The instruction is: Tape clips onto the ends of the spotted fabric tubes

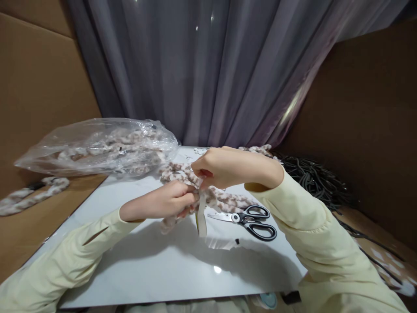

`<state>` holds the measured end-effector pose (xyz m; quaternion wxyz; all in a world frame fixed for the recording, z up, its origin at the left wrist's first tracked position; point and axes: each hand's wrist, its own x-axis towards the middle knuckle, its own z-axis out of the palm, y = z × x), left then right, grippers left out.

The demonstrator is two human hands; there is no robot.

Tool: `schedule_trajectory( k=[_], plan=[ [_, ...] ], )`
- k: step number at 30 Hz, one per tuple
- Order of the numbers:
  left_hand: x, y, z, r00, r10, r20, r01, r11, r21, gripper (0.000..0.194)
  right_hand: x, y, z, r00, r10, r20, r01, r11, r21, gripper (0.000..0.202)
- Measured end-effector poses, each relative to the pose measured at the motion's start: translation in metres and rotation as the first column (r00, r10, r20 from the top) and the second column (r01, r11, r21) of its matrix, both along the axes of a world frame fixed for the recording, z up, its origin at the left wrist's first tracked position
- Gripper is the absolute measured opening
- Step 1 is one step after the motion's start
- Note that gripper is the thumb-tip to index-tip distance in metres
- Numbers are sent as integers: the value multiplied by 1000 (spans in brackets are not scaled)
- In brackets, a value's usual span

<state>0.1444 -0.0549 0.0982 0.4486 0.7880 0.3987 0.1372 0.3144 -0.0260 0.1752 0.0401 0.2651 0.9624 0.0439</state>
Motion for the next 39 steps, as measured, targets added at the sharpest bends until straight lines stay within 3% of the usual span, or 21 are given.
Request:
schedule_trajectory(
  k=[9, 18, 24, 29, 36, 39],
  plan=[
    [-2, 5, -2, 999, 31, 19, -31, 999, 8, 29, 3, 2, -2, 991, 88, -96, -95, 993, -71, 12],
    [0, 3, 1, 999, -9, 44, 8, 1000, 18, 25, 2, 2, -2, 995, 15, -95, -22, 997, -68, 13],
    [-3, 1, 2, 997, -80, 9, 79, 992, 102, 30, 6, 14, -10, 983, -62, -175, 9, 958, -288, 17],
    [-3, -1, 0, 975, -223, -21, 222, 953, 207, 31, 12, 21, -20, 964, -153, -217, 8, 834, -552, 21],
    [0, -6, -2, 958, -254, -130, 282, 913, 294, 29, 15, 19, -36, 936, -303, -181, -7, 497, -868, 24],
    [1, -8, -1, 950, -273, -150, 308, 899, 312, 28, 17, 18, -40, 929, -332, -166, -11, 422, -906, 25]
  ],
)
